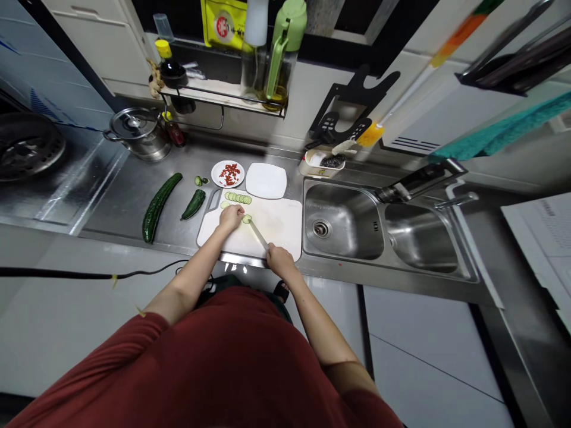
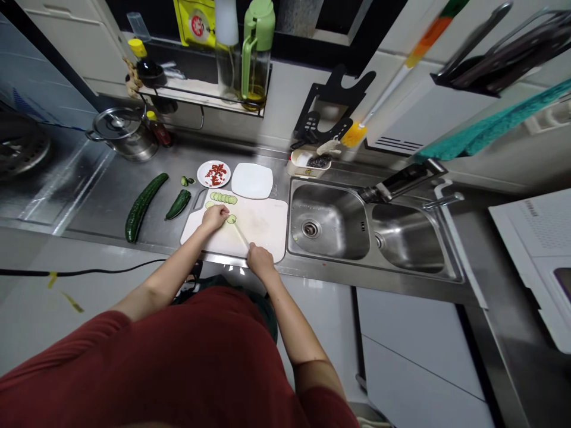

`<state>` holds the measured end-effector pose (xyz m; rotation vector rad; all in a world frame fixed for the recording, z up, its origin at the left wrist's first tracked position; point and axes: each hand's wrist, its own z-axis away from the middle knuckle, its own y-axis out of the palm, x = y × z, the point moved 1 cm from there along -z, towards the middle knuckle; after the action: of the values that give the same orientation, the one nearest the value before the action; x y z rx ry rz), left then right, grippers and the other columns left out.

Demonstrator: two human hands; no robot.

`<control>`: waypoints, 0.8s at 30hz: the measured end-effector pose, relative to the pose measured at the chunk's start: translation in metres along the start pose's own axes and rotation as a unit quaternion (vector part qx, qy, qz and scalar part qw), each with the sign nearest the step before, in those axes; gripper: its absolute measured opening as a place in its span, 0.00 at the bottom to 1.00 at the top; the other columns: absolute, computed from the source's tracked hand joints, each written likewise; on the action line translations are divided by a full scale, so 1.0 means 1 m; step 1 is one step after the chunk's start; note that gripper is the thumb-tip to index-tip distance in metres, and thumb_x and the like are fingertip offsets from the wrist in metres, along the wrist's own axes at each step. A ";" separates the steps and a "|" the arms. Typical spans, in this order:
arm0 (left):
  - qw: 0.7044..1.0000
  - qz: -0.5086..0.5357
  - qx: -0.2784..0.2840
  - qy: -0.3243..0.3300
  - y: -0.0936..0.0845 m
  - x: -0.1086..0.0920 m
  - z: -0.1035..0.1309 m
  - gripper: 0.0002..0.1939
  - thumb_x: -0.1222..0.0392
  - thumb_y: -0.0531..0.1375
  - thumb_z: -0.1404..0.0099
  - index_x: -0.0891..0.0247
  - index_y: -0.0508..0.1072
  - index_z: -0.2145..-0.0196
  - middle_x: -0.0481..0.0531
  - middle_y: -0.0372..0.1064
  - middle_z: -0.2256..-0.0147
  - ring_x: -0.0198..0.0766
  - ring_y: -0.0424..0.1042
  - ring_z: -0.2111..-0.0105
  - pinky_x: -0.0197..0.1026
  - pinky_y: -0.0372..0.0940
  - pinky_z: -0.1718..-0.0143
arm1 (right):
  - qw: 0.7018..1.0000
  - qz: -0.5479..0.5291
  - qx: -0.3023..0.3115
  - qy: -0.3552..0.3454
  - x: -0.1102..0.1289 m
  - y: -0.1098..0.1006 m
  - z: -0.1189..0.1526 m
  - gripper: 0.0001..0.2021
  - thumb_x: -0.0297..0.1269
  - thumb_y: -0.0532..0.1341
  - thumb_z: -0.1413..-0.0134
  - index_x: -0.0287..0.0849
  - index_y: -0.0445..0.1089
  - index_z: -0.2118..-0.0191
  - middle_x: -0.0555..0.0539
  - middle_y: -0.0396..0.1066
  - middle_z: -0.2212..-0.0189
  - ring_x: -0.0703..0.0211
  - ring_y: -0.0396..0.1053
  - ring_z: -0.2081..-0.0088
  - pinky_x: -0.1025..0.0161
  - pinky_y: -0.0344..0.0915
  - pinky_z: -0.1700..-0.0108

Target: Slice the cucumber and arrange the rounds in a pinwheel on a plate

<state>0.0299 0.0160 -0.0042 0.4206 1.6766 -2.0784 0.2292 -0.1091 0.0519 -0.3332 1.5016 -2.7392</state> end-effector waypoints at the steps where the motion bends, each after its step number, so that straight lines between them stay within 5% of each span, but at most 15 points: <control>1: 1.000 -0.002 0.000 -0.003 0.000 0.000 0.000 0.10 0.60 0.59 0.40 0.57 0.77 0.61 0.51 0.76 0.60 0.40 0.71 0.58 0.39 0.63 0.57 | 1.000 0.001 0.000 0.001 0.000 0.001 0.000 0.13 0.32 0.47 0.36 0.38 0.63 0.51 0.37 0.74 0.58 0.48 0.73 0.56 0.58 0.64 0.58; 24: 0.999 -0.001 0.012 -0.034 -0.005 -0.005 0.001 0.11 0.62 0.57 0.39 0.55 0.77 0.61 0.49 0.76 0.59 0.40 0.72 0.57 0.38 0.63 0.58 | 1.000 0.002 0.025 -0.011 0.004 0.000 -0.015 0.13 0.28 0.49 0.39 0.37 0.62 0.51 0.34 0.73 0.59 0.47 0.73 0.56 0.57 0.66 0.59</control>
<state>0.0317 0.0170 0.0031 0.3520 1.6155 -2.0927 0.2227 -0.0974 0.0451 -0.3577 1.4260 -2.7557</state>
